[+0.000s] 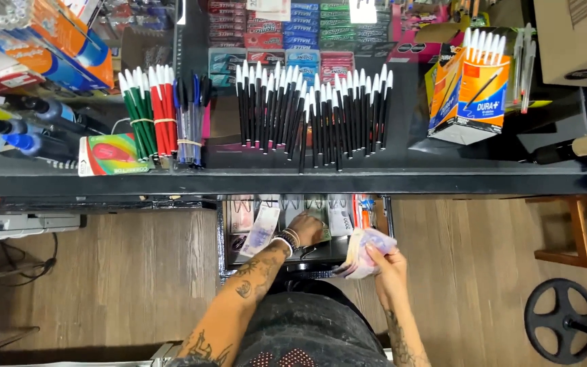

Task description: Unboxing and arranging pens on a display counter and using a laptop

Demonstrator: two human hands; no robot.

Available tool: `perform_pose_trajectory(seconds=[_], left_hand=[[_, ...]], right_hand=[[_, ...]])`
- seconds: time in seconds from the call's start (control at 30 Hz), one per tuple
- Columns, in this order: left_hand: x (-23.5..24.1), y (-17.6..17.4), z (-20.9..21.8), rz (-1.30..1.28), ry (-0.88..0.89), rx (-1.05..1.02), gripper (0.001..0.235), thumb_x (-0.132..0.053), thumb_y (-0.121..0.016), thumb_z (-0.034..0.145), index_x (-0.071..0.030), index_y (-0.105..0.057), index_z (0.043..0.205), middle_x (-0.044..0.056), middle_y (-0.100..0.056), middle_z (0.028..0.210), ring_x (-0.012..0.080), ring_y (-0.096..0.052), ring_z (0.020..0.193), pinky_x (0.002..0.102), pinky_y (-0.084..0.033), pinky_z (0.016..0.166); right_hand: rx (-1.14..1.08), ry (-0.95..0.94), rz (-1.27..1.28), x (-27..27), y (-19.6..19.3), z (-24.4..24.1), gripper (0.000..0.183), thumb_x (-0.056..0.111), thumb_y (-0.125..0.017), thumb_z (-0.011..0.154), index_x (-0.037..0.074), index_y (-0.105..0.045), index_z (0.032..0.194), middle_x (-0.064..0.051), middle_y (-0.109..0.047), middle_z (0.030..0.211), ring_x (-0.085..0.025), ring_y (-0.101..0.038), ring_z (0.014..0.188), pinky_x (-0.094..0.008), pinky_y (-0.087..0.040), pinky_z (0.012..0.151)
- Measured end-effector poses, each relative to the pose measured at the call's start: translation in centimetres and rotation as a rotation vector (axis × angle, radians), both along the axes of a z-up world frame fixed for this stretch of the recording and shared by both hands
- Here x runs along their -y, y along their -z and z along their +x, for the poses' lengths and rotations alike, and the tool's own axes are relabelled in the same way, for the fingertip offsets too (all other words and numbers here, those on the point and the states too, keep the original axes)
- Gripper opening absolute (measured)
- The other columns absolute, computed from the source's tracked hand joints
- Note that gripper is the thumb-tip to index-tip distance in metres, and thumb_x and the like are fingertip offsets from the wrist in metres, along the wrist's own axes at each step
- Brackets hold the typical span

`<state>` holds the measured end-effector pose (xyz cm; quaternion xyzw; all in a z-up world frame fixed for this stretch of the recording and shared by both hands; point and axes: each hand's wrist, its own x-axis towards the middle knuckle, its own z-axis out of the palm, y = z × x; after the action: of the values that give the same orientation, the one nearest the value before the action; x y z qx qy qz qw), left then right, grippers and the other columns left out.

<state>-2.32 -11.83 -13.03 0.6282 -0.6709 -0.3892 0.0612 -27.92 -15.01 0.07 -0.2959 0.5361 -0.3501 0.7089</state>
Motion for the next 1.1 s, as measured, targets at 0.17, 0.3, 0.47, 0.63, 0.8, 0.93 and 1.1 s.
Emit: perform_pose_trajectory(seconds=[0.17, 0.3, 0.47, 0.63, 0.8, 0.93, 1.1], left_hand=[[0.2, -3.2, -0.5, 0.182, 0.092, 0.157, 0.055, -0.046, -0.078, 0.096, -0.008, -0.072, 0.135, 0.013, -0.057, 0.158, 0.0329, -0.035, 0.159, 0.044, -0.027, 0.133], [-1.9, 0.0, -0.2, -0.031, -0.05, 0.18, 0.031, 0.013, -0.059, 0.09, -0.003, -0.076, 0.111, 0.017, -0.078, 0.098, 0.0398, -0.073, 0.099, 0.049, -0.064, 0.088], [-3.8, -8.1, 0.4, -0.2, -0.506, -0.44, 0.021, -0.038, -0.08, 0.097, -0.018, -0.082, 0.102, -0.002, -0.078, 0.076, 0.0049, -0.058, 0.049, 0.02, -0.047, 0.045], [-5.6, -17.7, 2.5, -0.14, -0.561, -0.845, 0.012, -0.027, -0.08, 0.1, -0.016, -0.08, 0.103, -0.004, -0.076, 0.086, 0.0063, -0.066, 0.069, 0.019, -0.047, 0.057], [-5.7, -25.3, 2.4, -0.275, -0.573, -0.751, 0.011, -0.01, -0.073, 0.101, -0.015, -0.074, 0.091, -0.005, -0.071, 0.079, 0.0061, -0.064, 0.067, 0.023, -0.048, 0.06], [-5.3, -30.0, 5.0, -0.531, -0.794, -0.743, 0.013, -0.008, -0.064, 0.1, -0.012, -0.07, 0.111, -0.006, -0.069, 0.093, 0.0041, -0.059, 0.074, 0.024, -0.047, 0.065], [-6.3, -34.8, 8.9, -0.63, -0.946, -1.163, 0.051, -0.036, -0.05, 0.114, -0.005, -0.052, 0.154, 0.012, -0.071, 0.113, 0.0143, -0.072, 0.09, 0.023, -0.061, 0.064]], right_hand=[[-0.062, 0.041, -0.081, 0.5, -2.8, 1.6, 0.036, 0.001, -0.08, 0.09, 0.0, -0.074, 0.125, -0.013, -0.08, 0.115, -0.019, -0.075, 0.099, -0.033, -0.062, 0.086], [-0.047, 0.106, -0.029, 0.7, -4.7, 2.3, 0.03, 0.006, -0.078, 0.094, -0.002, -0.071, 0.122, -0.017, -0.079, 0.117, -0.023, -0.075, 0.103, -0.039, -0.063, 0.087], [0.164, -0.01, -0.038, 1.0, -5.0, 0.4, 0.049, 0.0, -0.073, 0.094, -0.004, -0.067, 0.142, -0.014, -0.076, 0.123, -0.021, -0.072, 0.106, -0.035, -0.059, 0.085], [0.121, -0.198, -0.016, 0.8, -6.9, 1.9, 0.038, -0.002, -0.074, 0.092, -0.003, -0.07, 0.13, -0.015, -0.075, 0.118, -0.022, -0.07, 0.101, -0.036, -0.059, 0.085], [-0.014, -0.431, -0.182, -0.8, -11.6, 9.3, 0.047, 0.011, -0.067, 0.1, -0.001, -0.061, 0.145, -0.013, -0.074, 0.128, -0.019, -0.069, 0.108, -0.032, -0.058, 0.091], [0.014, -0.294, -0.346, 0.7, -16.2, 15.2, 0.026, 0.008, -0.075, 0.097, 0.005, -0.067, 0.121, -0.009, -0.078, 0.112, -0.014, -0.071, 0.1, -0.029, -0.059, 0.089], [0.064, -0.248, -0.6, 6.6, -24.3, 24.5, 0.033, 0.007, -0.075, 0.101, 0.009, -0.061, 0.132, -0.005, -0.067, 0.123, -0.014, -0.06, 0.119, -0.036, -0.052, 0.11]])
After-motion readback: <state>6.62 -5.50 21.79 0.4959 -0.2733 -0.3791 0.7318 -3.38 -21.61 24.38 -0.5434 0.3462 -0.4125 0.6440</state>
